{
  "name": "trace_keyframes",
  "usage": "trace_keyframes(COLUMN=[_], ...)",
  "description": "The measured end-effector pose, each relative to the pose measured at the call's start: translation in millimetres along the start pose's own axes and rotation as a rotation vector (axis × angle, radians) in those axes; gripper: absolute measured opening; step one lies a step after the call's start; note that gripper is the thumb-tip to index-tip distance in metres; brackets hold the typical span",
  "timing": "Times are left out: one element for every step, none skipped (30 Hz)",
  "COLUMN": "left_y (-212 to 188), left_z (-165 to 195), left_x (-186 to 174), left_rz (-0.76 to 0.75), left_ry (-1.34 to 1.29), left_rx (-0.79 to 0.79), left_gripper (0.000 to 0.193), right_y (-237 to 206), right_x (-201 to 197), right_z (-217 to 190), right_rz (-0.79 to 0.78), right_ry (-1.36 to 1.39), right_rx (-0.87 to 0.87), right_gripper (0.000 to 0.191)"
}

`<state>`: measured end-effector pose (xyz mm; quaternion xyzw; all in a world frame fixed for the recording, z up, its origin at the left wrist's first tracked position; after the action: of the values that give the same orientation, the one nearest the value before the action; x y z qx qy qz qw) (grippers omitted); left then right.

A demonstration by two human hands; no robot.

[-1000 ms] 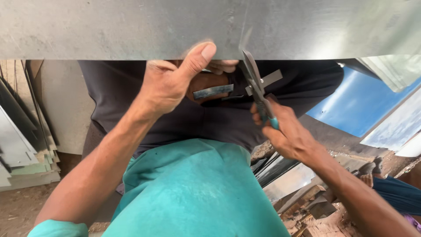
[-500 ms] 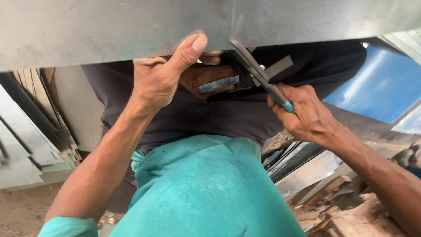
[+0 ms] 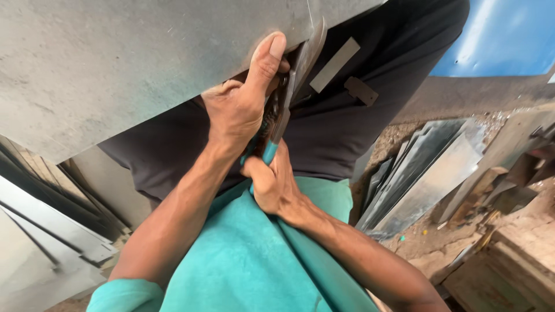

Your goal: The person uses tin snips to cut a large metal sheet held on their lap. They repeatedly reposition the sheet and snips to trim edges and corners, removing small metal pieces as they work.

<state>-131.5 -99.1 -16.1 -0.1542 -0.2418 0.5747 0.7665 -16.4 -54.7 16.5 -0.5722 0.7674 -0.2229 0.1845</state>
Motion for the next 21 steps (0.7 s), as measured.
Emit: trace_keyframes(left_y=[0.1,0.1,0.1,0.3,0.8,1.7,2.9,4.3,5.9,7.5,9.0,10.0,10.2,11.0,10.7,9.5,7.5,4.1,-1.3,-9.5,-21.6], left_z=[-2.9,-5.5,-7.7,-9.3,-10.7,-11.3,-11.1,-10.4,-8.9,-6.7,-2.4,1.9,5.9,7.4,9.0,11.0,16.1,21.5,27.4,33.8,40.0], left_x=[-0.5,-0.9,-1.4,-2.1,-3.0,-3.6,-3.4,-1.9,1.3,6.6,12.4,19.8,28.5,40.7,51.1,58.5,61.4,60.2,54.6,47.2,36.3], left_rz=[0.001,-0.011,-0.021,-0.025,-0.017,0.0,0.015,0.018,0.011,0.002,0.076,0.153,0.225,0.175,0.132,0.097,0.07,0.051,0.04,-0.072,-0.18], left_ry=[0.047,0.009,-0.037,-0.087,-0.057,-0.023,0.019,-0.012,-0.039,-0.069,-0.24,-0.411,-0.582,-0.523,-0.465,-0.413,-0.378,-0.342,-0.304,-0.254,-0.19], left_rx=[-0.004,0.003,0.014,0.029,0.023,0.021,0.021,0.013,0.009,0.007,0.091,0.179,0.26,0.134,0.017,-0.084,-0.036,0.011,0.073,0.123,0.162], left_gripper=[0.031,0.031,0.031,0.032,0.032,0.032,0.033,0.033,0.034,0.035,0.031,0.029,0.028,0.028,0.03,0.034,0.032,0.032,0.033,0.042,0.059], right_y=[1.6,2.9,4.0,4.7,5.3,5.7,6.0,6.1,6.9,8.0,9.2,9.0,6.9,0.9,-7.6,-18.0,-29.9,-42.1,-53.3,-62.5,-69.3], right_x=[2.4,4.4,5.7,6.1,4.9,1.0,-5.8,-16.5,-29.9,-48.7,-74.8,-102.2,-123.2,-139.7,-153.6,-163.1,-168.9,-172.2,-173.5,-173.7,-176.2], right_z=[2.8,4.1,4.0,2.2,-1.4,-5.9,-12.5,-21.4,-34.2,-48.5,-60.2,-69.4,-76.8,-79.0,-75.0,-68.2,-59.4,-50.6,-42.7,-36.2,-27.4], right_rz=[0.026,0.053,0.072,0.085,0.09,0.124,0.159,0.201,0.134,0.071,0.134,0.197,0.161,0.119,0.093,0.061,0.025,0.028,0.027,0.001,-0.039], right_ry=[-0.002,-0.007,0.003,0.009,0.014,-0.016,-0.039,-0.061,-0.272,-0.486,-0.737,-0.986,-1.108,-1.228,-1.171,-1.118,-1.069,-1.118,-1.167,-1.137,-1.158], right_rx=[-0.023,-0.045,-0.053,-0.065,-0.077,-0.029,0.015,0.061,0.034,0.005,0.118,0.231,0.084,-0.05,-0.036,-0.041,-0.043,-0.065,-0.105,-0.127,0.14], right_gripper=[0.006,0.006,0.005,0.004,0.004,0.005,0.007,0.01,0.016,0.023,0.025,0.028,0.03,0.031,0.037,0.043,0.049,0.056,0.062,0.061,0.063])
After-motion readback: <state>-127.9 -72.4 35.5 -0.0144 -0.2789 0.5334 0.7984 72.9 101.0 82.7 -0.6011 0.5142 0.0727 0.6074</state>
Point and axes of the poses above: each hand's wrist, its own y-axis towards the middle knuckle, its own x-axis out of the palm, z = x × y, the point moved 2 cm from there along y, towards the middle knuckle, and after that the axes turned 10 degrees about y, right-handed, at the moved point
